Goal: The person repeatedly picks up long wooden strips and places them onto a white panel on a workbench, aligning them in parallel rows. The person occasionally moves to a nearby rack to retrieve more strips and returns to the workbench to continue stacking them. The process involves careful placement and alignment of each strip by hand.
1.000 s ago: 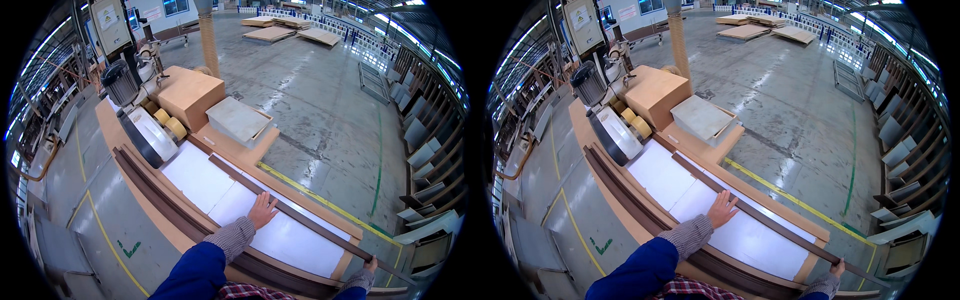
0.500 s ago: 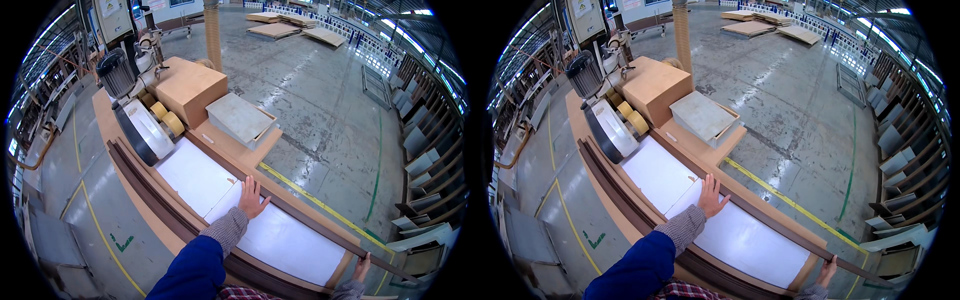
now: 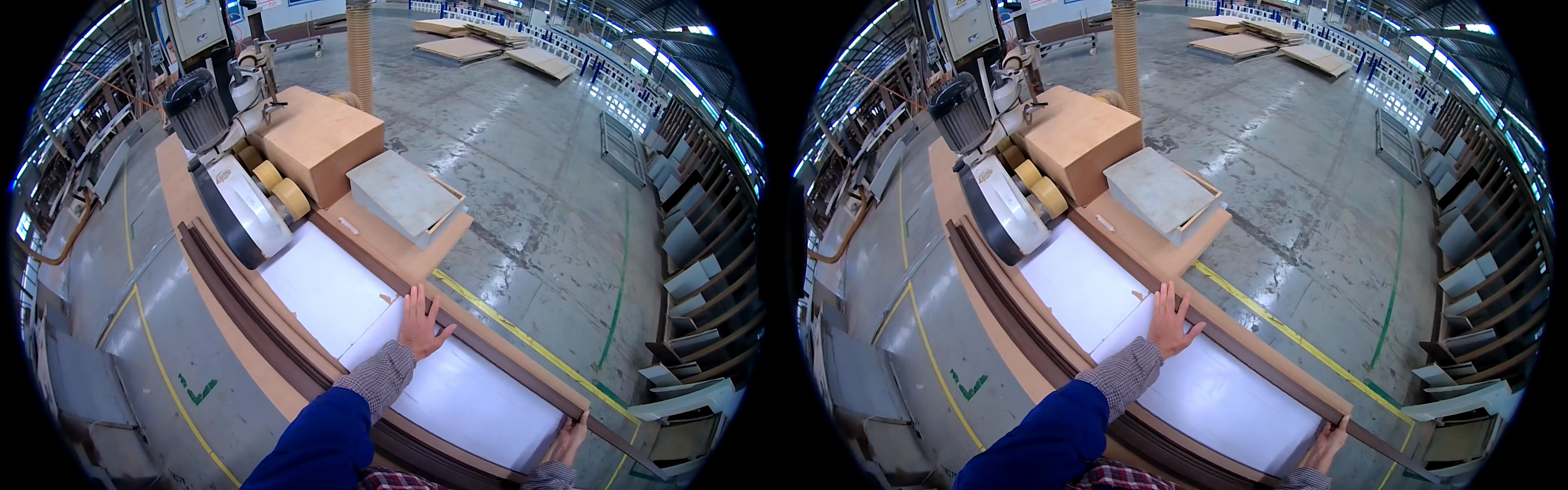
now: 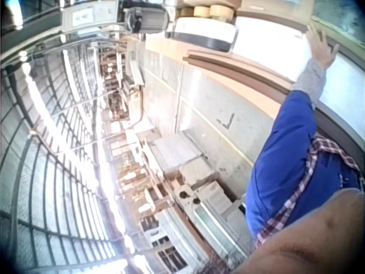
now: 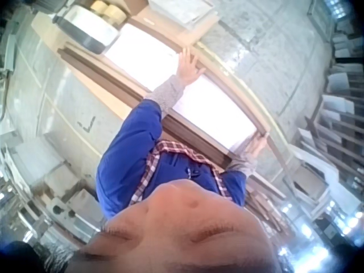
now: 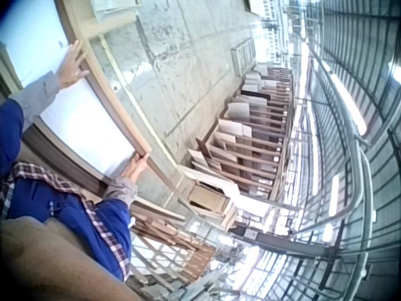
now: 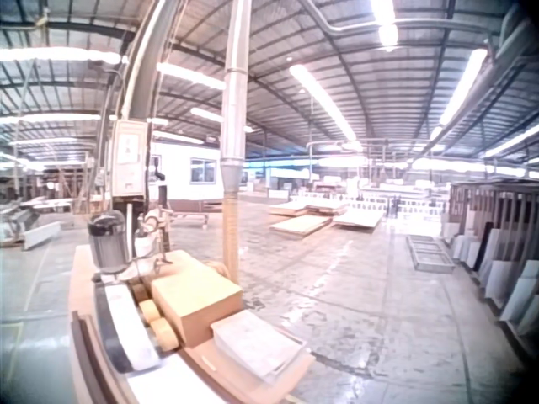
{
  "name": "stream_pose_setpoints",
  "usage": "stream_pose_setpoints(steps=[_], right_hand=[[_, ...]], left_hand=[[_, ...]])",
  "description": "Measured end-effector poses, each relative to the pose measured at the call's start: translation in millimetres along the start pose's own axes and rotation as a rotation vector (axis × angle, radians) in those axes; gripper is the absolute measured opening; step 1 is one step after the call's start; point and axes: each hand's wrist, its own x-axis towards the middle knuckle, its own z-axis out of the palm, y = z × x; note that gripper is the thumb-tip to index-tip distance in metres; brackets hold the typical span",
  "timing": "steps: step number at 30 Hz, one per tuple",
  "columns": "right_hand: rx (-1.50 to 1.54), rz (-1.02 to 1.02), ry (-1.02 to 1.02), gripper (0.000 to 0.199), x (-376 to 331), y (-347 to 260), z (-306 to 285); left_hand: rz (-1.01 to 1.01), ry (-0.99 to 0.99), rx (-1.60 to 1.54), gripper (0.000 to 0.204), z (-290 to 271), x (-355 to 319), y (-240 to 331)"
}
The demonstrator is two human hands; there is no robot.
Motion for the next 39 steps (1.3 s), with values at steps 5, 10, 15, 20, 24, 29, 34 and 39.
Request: stream_pose_setpoints(steps=[5,10,15,20,24,29,34,39], right_hand=[[0.033,-0.057,-0.074,0.024,-16.2,10.3,32.1],[-0.076,-0.09,-0.041,0.024,-46.7,14.9,67.2],[0.028,-0.083,-0.018,0.024,-60.3,43.1,82.5],[0.163,0.039,-0.054,0.023,-56.8,67.4,88.4],[0.061,0.074,-0.004,0.024,-62.1,77.3,108.5],[0.063,0.085,0.007,0.024,-74.8,89.8,134.3],[0.015,0.094,-0.034,0.024,-86.9,103.5,150.4],[0.036,0.147,-0.078,0.023,-102.4,117.5,168.6]], left_hand=[[0.007,0.009,-0.042,0.073,-1.0,-0.2,-0.1],[-0.003,0.012,-0.062,0.071,-0.3,-0.5,0.1],[0.001,0.023,-0.077,0.07,1.0,-1.1,-0.5],[0.002,0.023,-0.062,0.071,2.0,-0.8,0.1],[0.005,0.038,-0.051,0.071,1.4,-1.2,0.5],[0.006,0.032,-0.068,0.071,2.8,-1.5,-0.2],[0.006,0.046,-0.103,0.07,4.4,-2.2,-1.0],[0.0,0.071,-0.127,0.069,4.7,-2.0,-0.7]])
